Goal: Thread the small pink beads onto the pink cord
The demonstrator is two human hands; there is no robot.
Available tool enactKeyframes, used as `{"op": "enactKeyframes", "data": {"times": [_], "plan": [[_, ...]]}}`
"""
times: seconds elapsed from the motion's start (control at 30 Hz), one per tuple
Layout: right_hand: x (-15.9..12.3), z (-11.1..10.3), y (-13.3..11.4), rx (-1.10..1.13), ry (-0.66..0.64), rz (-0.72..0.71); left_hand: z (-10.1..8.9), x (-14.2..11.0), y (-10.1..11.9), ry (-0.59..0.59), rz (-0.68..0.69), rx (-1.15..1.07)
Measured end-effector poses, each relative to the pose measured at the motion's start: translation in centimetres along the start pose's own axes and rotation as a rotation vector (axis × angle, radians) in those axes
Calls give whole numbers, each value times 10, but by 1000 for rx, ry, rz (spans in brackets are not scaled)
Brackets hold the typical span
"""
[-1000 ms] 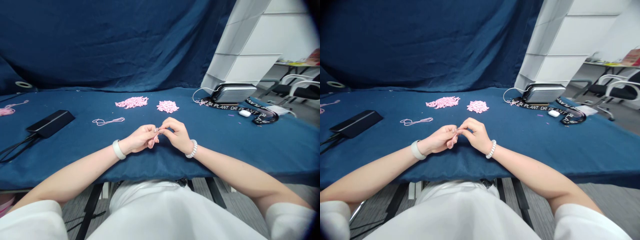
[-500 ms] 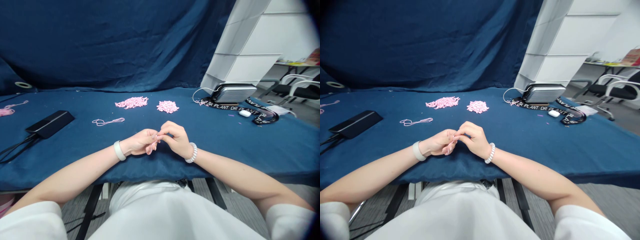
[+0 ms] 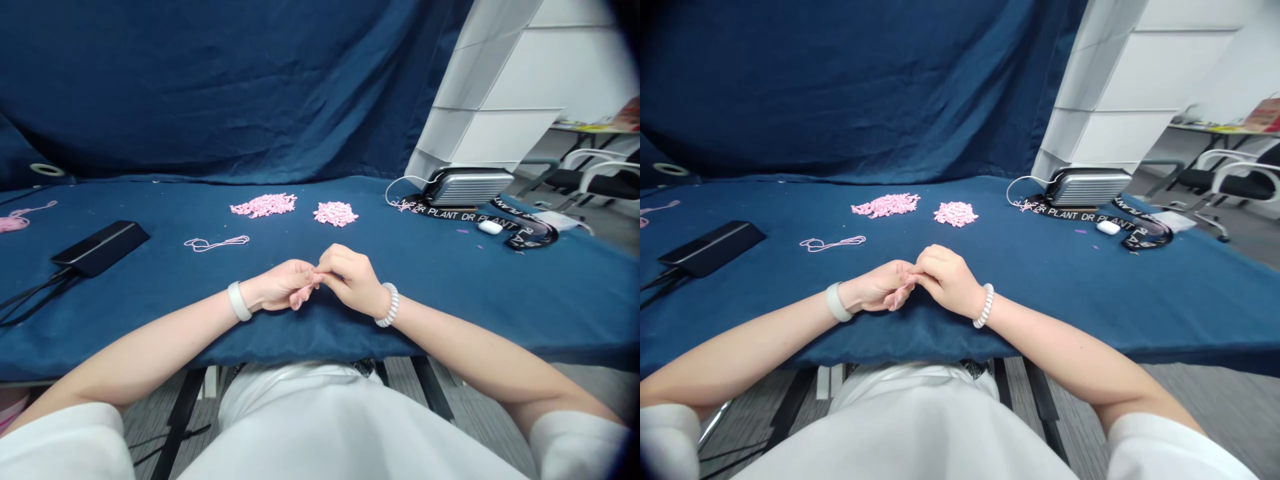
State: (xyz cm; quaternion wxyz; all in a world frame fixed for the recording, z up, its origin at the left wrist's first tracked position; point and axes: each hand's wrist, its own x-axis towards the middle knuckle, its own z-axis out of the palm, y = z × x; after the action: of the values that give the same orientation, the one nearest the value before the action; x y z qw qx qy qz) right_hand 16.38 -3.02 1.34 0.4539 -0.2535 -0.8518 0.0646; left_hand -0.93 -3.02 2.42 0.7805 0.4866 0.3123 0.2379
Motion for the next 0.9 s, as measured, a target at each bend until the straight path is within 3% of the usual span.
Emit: {"op": "enactKeyframes", "data": {"times": [0.37, 0.5, 0.63, 0.9], "plan": [[5, -1, 0, 146, -32, 179, -1, 4, 3, 122, -32, -123], [5, -2, 7, 143, 8, 261, 0, 4, 8, 82, -6, -177], [6, -5, 11, 124, 8, 300, 3, 0, 12, 58, 63, -22], [6, -1, 22, 59, -85, 311, 12, -2, 10, 174, 77, 203]]}}
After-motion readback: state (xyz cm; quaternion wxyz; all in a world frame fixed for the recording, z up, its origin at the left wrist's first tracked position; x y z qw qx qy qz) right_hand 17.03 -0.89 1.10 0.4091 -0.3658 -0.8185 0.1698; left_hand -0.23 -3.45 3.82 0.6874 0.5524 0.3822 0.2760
